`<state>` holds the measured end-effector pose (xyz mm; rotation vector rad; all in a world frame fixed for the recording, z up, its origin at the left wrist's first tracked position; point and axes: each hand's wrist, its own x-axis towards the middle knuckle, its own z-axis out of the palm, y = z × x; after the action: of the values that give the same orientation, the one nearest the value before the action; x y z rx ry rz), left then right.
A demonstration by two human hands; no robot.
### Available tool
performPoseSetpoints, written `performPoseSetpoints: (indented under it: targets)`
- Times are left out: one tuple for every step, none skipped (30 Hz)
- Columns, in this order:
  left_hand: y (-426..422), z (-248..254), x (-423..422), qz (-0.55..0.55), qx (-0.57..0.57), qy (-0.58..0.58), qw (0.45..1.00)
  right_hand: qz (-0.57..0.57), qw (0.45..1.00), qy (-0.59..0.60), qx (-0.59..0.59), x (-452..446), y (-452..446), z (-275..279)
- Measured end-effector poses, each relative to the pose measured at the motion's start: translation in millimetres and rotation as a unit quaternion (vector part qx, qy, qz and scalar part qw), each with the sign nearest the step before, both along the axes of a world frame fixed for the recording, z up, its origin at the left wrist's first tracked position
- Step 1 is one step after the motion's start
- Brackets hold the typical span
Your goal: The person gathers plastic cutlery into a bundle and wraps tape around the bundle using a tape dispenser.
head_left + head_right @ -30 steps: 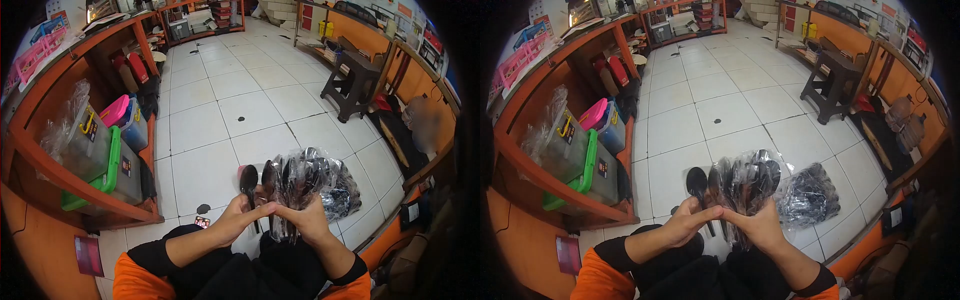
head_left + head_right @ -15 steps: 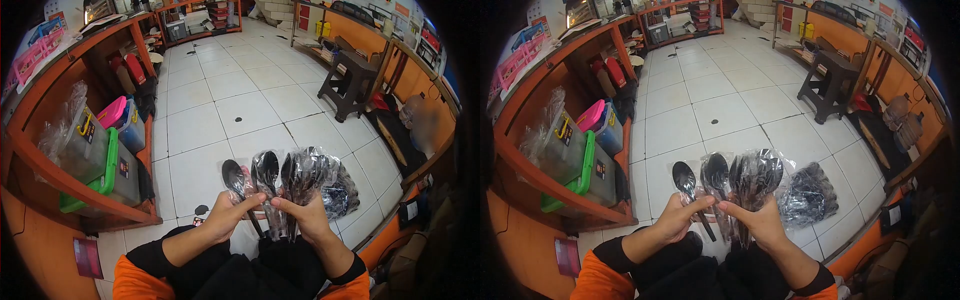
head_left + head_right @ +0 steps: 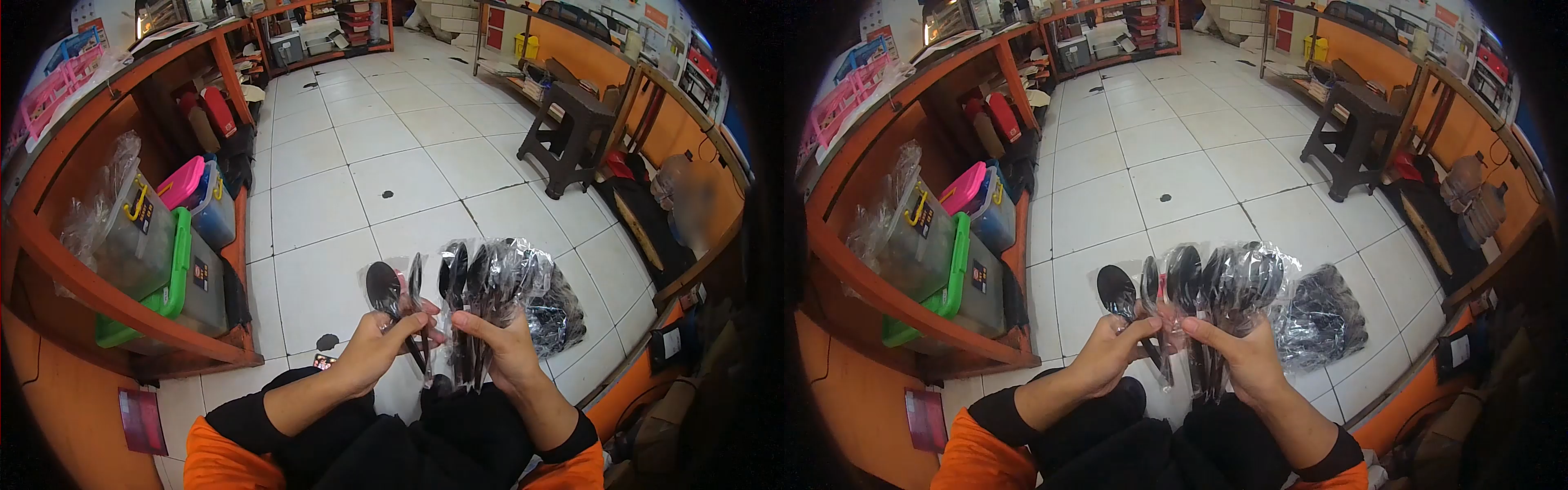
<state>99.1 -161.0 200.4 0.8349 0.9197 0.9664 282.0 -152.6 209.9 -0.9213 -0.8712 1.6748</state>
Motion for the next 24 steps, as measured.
performPoseSetpoints:
  targets:
    - [0, -1, -1, 0.009, -0.007, -0.028, 1.000, 0.004, 1.000, 0.008, -0.009, 1, 0, 0]
    - [1, -4, -4, 0.018, -0.013, -0.056, 0.998, -0.012, 0.999, 0.036, -0.024, -1, -2, 4]
    - [2, -8, -6, 0.027, -0.020, -0.085, 0.996, -0.022, 0.999, 0.041, -0.018, -2, -1, 5]
    - [2, -13, -5, 0.037, -0.012, -0.097, 0.995, -0.032, 0.998, 0.045, -0.013, -3, -1, 5]
    - [3, -13, -5, 0.035, -0.009, -0.114, 0.993, -0.041, 0.998, 0.050, -0.007, -3, 0, 5]
    - [3, -14, -5, 0.032, -0.005, -0.132, 0.991, -0.040, 0.998, 0.046, -0.009, -3, 0, 5]
    - [4, -13, -6, 0.029, -0.002, -0.149, 0.988, -0.038, 0.998, 0.043, -0.011, -2, -1, 3]
    - [4, -12, -6, 0.030, 0.008, -0.136, 0.990, -0.037, 0.998, 0.039, -0.013, -2, -1, 3]
    - [3, -10, -7, 0.030, 0.017, -0.122, 0.992, -0.030, 0.999, 0.032, -0.012, -2, -1, 3]
    - [3, -8, -7, 0.031, 0.027, -0.109, 0.993, -0.023, 0.999, 0.025, -0.011, -2, -1, 4]
    - [2, -4, -6, 0.024, 0.029, -0.083, 0.996, -0.016, 1.000, 0.019, -0.009, -3, -2, 5]
    - [2, -1, -5, 0.017, 0.032, -0.056, 0.998, -0.011, 1.000, 0.016, -0.007, -3, -2, 5]
    - [1, 0, -5, 0.010, 0.034, -0.030, 0.999, -0.006, 1.000, 0.013, -0.005, -3, -2, 5]
    - [1, -1, -5, 0.009, 0.034, -0.018, 0.999, -0.001, 1.000, 0.010, -0.002, -3, -3, 4]
    - [0, -3, -5, 0.007, 0.034, -0.007, 0.999, 0.007, 1.000, 0.002, -0.003, -2, -3, 4]
    - [0, -5, -5, 0.006, 0.034, 0.005, 0.999, 0.014, 1.000, -0.006, -0.004, -2, -3, 4]
    - [0, -5, -4, 0.014, 0.023, -0.022, 0.999, 0.021, 1.000, -0.015, -0.005, -1, -4, 4]
    - [1, -5, -3, 0.023, 0.012, -0.048, 0.998, 0.025, 1.000, -0.010, 0.001, -2, -5, 3]
    - [1, -4, -3, 0.032, 0.002, -0.075, 0.997, 0.030, 1.000, -0.005, 0.007, -3, -5, 3]
    - [1, -3, -2, 0.036, -0.005, -0.083, 0.996, 0.034, 0.999, 0.000, 0.013, -4, -6, 3]
    - [1, -1, -1, 0.041, -0.012, -0.092, 0.995, 0.037, 0.999, -0.004, 0.008, -4, -6, 3]
    - [0, 0, 0, 0.045, -0.018, -0.101, 0.994, 0.040, 0.999, -0.008, 0.002, -4, -6, 2]
    - [0, -3, 0, 0.042, 0.003, -0.090, 0.995, 0.042, 0.999, -0.011, -0.004, -4, -5, 1]
    - [-2, -7, -1, 0.040, 0.023, -0.080, 0.996, 0.048, 0.999, -0.019, 0.007, -4, -5, 0]
